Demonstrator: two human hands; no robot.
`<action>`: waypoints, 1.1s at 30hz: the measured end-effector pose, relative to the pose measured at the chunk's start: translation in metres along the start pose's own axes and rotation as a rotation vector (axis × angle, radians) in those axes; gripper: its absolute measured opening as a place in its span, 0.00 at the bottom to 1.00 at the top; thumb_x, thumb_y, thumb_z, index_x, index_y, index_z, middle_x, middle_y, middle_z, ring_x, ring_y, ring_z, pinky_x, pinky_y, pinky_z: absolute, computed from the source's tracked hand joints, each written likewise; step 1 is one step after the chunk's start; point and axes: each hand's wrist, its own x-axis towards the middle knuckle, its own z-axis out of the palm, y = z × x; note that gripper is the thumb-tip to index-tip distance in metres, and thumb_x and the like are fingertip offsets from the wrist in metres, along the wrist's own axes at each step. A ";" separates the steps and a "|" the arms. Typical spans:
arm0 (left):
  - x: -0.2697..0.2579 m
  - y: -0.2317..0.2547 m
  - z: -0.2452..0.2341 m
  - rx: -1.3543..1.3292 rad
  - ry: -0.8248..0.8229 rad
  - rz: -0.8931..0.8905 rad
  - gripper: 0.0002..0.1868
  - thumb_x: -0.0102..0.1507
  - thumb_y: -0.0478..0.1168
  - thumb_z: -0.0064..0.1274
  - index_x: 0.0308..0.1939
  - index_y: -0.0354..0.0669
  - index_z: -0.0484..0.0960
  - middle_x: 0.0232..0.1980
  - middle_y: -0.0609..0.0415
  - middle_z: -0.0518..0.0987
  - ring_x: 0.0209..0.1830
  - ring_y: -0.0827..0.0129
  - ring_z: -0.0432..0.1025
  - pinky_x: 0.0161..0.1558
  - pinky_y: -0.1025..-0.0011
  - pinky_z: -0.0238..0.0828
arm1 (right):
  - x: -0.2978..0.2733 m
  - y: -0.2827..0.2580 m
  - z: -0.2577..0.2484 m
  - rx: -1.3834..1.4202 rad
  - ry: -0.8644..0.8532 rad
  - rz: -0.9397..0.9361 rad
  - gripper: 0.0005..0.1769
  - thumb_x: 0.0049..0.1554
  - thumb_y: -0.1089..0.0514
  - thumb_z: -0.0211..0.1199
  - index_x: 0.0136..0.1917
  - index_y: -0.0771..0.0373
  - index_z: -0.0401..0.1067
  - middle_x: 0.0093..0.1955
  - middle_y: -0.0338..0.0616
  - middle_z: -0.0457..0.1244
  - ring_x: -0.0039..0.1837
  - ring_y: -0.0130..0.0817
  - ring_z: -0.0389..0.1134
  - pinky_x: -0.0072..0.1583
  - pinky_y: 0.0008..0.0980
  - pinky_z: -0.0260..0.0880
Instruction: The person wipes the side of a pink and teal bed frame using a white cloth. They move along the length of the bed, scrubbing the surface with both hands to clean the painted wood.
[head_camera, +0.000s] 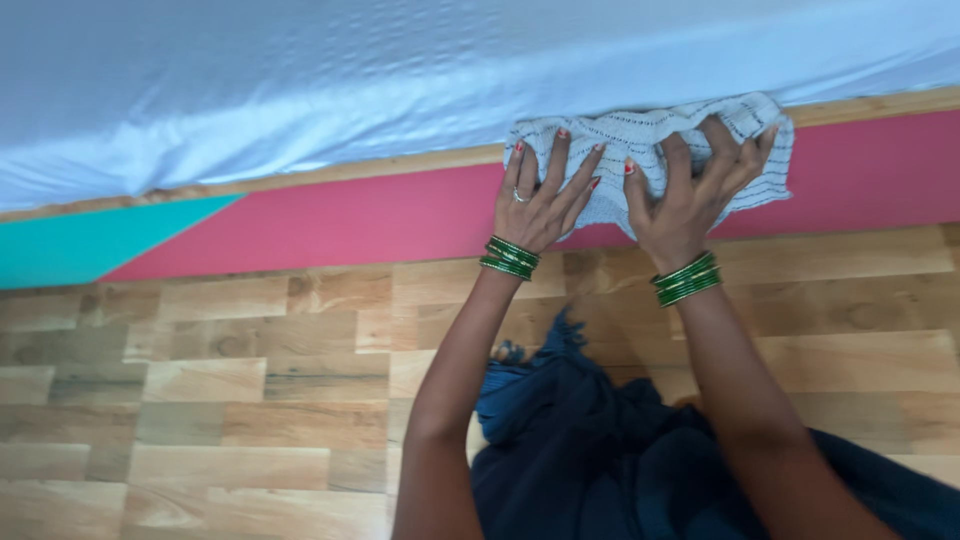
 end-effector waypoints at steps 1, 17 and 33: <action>-0.004 -0.009 -0.001 0.012 0.010 0.014 0.29 0.76 0.56 0.55 0.79 0.62 0.67 0.79 0.44 0.59 0.66 0.49 0.63 0.75 0.52 0.58 | 0.004 -0.006 0.002 -0.005 -0.021 -0.033 0.20 0.63 0.46 0.68 0.61 0.60 0.72 0.74 0.54 0.52 0.82 0.54 0.38 0.80 0.76 0.34; -0.123 -0.186 0.018 0.008 0.188 -0.074 0.23 0.72 0.62 0.55 0.67 0.64 0.74 0.71 0.47 0.67 0.64 0.50 0.60 0.70 0.51 0.59 | 0.015 -0.165 0.123 -0.093 -0.020 -0.495 0.25 0.57 0.37 0.67 0.58 0.54 0.67 0.65 0.46 0.56 0.65 0.49 0.46 0.64 0.60 0.46; -0.120 -0.165 0.053 -0.095 0.332 -0.227 0.17 0.70 0.61 0.47 0.54 0.59 0.69 0.63 0.47 0.68 0.61 0.51 0.57 0.68 0.48 0.52 | 0.006 -0.150 0.148 -0.114 0.029 -0.536 0.29 0.57 0.33 0.62 0.64 0.49 0.65 0.65 0.45 0.51 0.66 0.46 0.45 0.66 0.57 0.44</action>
